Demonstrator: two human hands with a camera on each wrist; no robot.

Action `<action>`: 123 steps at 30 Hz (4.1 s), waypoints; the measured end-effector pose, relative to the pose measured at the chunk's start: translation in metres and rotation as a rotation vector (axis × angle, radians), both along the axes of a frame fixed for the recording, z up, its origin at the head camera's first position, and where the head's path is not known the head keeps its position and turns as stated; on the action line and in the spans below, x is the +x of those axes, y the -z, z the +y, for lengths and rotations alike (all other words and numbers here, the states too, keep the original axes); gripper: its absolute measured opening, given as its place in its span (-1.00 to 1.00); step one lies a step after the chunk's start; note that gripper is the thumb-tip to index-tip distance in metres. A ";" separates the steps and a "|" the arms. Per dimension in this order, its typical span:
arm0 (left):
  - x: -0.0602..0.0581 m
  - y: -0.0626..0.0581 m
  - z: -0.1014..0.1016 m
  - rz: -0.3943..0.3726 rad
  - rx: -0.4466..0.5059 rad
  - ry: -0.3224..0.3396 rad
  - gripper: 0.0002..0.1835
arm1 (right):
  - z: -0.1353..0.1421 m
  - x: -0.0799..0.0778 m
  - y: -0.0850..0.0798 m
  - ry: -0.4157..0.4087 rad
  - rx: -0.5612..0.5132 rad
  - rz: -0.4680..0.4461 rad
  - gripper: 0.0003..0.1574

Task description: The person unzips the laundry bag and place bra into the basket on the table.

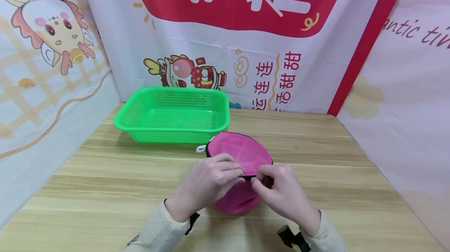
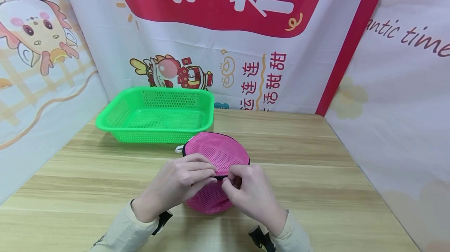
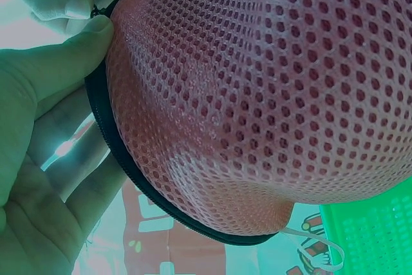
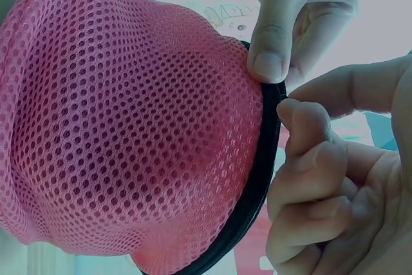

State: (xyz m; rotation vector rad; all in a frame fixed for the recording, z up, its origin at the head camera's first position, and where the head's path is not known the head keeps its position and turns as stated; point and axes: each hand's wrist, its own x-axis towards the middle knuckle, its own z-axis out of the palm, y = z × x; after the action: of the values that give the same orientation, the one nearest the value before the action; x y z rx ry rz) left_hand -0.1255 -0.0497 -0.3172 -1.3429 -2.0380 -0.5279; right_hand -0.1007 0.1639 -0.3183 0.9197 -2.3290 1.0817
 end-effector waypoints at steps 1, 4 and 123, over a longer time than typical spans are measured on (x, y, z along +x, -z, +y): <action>0.000 0.000 0.000 0.002 0.001 -0.001 -0.91 | 0.000 0.000 0.000 0.001 0.000 -0.004 -0.57; 0.000 0.000 -0.001 0.004 0.004 -0.006 -0.91 | 0.000 0.000 -0.001 0.007 0.000 -0.010 -0.57; -0.002 -0.004 -0.002 -0.037 -0.042 -0.019 -0.89 | 0.005 -0.001 0.000 0.068 0.314 0.099 -0.57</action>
State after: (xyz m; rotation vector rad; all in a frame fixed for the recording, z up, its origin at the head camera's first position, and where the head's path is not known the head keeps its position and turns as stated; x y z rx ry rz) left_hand -0.1271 -0.0521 -0.3134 -1.3458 -2.1008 -0.5078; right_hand -0.1018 0.1693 -0.3185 0.9715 -2.4687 0.6376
